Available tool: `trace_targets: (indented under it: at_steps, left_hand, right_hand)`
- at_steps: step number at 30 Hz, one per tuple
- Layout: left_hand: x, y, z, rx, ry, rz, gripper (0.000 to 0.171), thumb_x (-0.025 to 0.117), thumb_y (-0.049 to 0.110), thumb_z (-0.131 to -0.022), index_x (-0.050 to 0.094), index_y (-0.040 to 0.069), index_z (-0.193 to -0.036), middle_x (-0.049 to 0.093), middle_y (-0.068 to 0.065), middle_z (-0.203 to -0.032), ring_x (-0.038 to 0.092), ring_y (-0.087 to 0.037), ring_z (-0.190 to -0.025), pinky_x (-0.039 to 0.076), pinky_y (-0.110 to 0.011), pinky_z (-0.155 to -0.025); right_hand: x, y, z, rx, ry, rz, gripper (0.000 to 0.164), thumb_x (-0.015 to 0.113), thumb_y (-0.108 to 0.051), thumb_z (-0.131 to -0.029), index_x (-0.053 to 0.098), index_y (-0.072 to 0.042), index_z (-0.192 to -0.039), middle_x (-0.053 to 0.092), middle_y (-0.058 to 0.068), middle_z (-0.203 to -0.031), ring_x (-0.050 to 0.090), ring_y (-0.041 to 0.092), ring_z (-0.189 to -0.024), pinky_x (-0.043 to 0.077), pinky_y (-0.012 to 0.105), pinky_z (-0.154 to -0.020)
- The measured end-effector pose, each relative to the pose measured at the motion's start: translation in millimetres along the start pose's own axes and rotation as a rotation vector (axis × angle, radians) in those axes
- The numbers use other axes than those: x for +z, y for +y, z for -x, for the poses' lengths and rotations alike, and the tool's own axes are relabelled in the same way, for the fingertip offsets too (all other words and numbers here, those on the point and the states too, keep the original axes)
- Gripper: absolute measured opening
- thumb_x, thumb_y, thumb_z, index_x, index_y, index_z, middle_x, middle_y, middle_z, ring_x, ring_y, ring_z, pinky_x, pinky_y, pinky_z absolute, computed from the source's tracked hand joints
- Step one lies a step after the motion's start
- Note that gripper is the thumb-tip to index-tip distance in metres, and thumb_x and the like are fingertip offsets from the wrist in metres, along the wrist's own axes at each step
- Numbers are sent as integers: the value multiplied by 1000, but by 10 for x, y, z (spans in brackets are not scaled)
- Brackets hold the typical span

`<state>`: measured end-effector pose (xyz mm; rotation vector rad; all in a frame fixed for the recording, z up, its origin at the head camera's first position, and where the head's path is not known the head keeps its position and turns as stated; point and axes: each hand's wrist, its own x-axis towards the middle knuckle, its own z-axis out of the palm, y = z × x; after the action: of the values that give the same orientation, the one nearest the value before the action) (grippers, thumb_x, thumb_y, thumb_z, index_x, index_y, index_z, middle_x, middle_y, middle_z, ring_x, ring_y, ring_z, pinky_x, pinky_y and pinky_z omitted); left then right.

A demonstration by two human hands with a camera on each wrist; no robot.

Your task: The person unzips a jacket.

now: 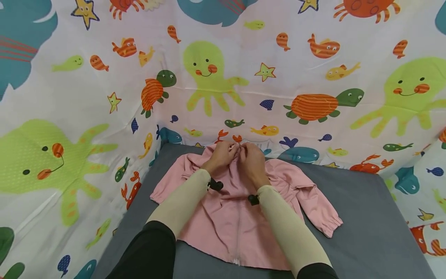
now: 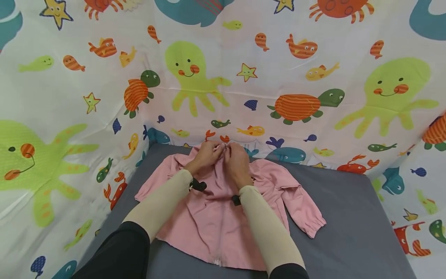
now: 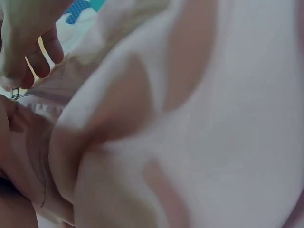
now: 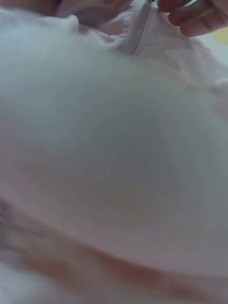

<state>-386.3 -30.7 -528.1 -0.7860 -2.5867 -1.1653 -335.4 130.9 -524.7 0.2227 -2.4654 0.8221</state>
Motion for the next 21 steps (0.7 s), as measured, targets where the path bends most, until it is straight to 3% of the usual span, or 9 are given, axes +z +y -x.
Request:
trace_targets:
  at_steps: [1, 2, 5, 8, 9, 13, 17, 21]
  left_hand:
    - [-36, 91, 6, -9, 9, 6, 30, 58, 23, -114, 77, 7, -99, 73, -10, -90, 67, -23, -83, 54, -38, -79]
    - [-14, 46, -11, 6, 36, 15, 34, 56, 29, -115, 76, 9, -94, 70, -6, -85, 65, -20, -80, 52, -35, -76]
    - [-53, 117, -34, 9, 126, 23, 35, 56, 27, -113, 71, 9, -87, 68, -7, -81, 63, -20, -77, 51, -34, -74]
    - [-81, 213, -70, -39, 214, 15, 32, 57, 24, -112, 71, 7, -90, 72, -11, -85, 66, -25, -82, 54, -38, -76]
    - [-124, 312, -73, -72, 226, 8, 27, 58, 19, -110, 71, 4, -92, 73, -14, -88, 67, -28, -84, 55, -42, -77]
    - [-189, 383, -143, -148, 260, -10, 25, 58, 19, -111, 71, 4, -96, 73, -14, -91, 67, -29, -87, 54, -43, -78]
    - [-312, 383, -264, -152, 270, -42, 28, 56, 21, -113, 71, 3, -97, 72, -14, -89, 67, -28, -85, 53, -41, -78]
    - [-479, 406, -404, -151, 307, -88, 29, 56, 21, -114, 71, 2, -98, 75, -17, -92, 73, -35, -90, 57, -46, -83]
  right_hand:
    - [-9, -21, 6, 0, 19, -11, 20, 62, -17, -110, 75, -3, -114, 77, 17, -106, 75, 39, -96, 60, 55, -88]
    - [-17, -46, 14, -4, 36, -23, 20, 61, -18, -110, 73, -3, -114, 76, 18, -106, 74, 40, -94, 60, 55, -86]
    - [-65, -133, 56, -31, 57, -49, 19, 58, -16, -111, 70, -1, -113, 73, 19, -105, 72, 41, -95, 58, 57, -86]
    - [-143, -168, 187, -91, 29, -40, 15, 59, -12, -111, 70, -2, -110, 70, 18, -104, 70, 40, -97, 58, 56, -87]
    - [-177, -173, 252, -118, 17, -35, 14, 60, -11, -110, 70, -2, -109, 70, 18, -102, 69, 39, -96, 58, 55, -86]
    - [-327, -232, 614, -232, -5, -27, 8, 65, -7, -107, 72, -3, -105, 67, 14, -94, 68, 37, -88, 59, 53, -78]
    - [-452, -345, 1041, -332, 12, -22, 5, 67, -4, -105, 71, -3, -103, 63, 11, -87, 65, 34, -80, 58, 47, -69]
    - [-562, -444, 1397, -363, -15, 12, 2, 70, -3, -103, 72, -4, -104, 61, 9, -88, 63, 30, -80, 56, 42, -68]
